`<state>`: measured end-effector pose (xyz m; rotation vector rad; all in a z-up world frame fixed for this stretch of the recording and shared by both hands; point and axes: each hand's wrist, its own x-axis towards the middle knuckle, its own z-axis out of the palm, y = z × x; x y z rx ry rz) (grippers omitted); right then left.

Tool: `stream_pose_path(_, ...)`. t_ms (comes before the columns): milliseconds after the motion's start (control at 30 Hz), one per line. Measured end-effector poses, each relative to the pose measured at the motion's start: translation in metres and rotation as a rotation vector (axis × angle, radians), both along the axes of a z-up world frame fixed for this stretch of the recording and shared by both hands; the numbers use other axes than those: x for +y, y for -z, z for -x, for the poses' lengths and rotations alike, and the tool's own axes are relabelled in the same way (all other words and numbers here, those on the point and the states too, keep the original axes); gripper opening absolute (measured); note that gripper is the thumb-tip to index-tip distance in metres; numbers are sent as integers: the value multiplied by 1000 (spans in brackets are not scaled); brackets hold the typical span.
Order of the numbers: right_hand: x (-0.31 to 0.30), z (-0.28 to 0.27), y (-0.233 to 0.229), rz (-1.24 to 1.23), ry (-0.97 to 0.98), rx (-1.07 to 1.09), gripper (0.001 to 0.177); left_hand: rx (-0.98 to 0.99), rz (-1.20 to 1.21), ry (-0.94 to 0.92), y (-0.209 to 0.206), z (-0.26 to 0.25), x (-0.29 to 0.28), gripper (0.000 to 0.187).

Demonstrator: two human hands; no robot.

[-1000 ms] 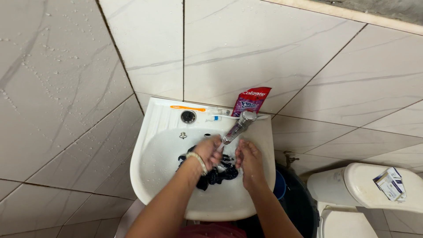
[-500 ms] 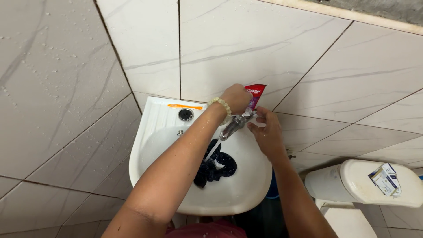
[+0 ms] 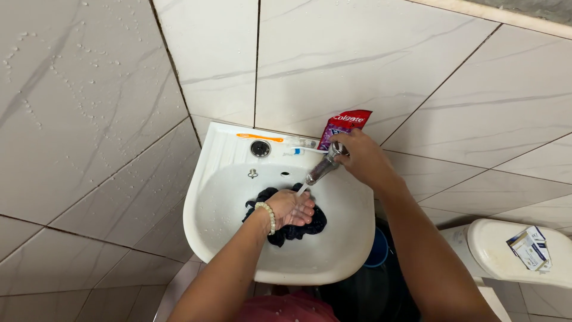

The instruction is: The person washes a dark-colored piece of clothing by hand in a bathroom sink. They repeatedly rub the fabric to create suds, rinse it under running water from the tap, and wring it out to remove excess water. The process involves continuous manipulation of the cloth under the stream.

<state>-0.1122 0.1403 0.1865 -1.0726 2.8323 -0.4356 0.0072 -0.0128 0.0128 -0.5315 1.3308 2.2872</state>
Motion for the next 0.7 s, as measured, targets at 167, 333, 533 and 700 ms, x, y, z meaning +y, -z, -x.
stream_pose_path(167, -24, -1, 14, -101, 287, 42, 50, 282, 748, 235, 16, 5, -14, 36)
stream_pose_path(333, -16, -14, 30, -4, 410, 15, 63, 430, 1630, 281, 9, -24, -19, 26)
stream_pose_path(533, 17, -74, 84, -55, 413, -181, 47, 408, 991, 151, -25, -49, -53, 4)
stream_pose_path(700, 2, -109, 127, 170, -263, -214, 57, 524, 762, 6, -61, -65, -72, 7)
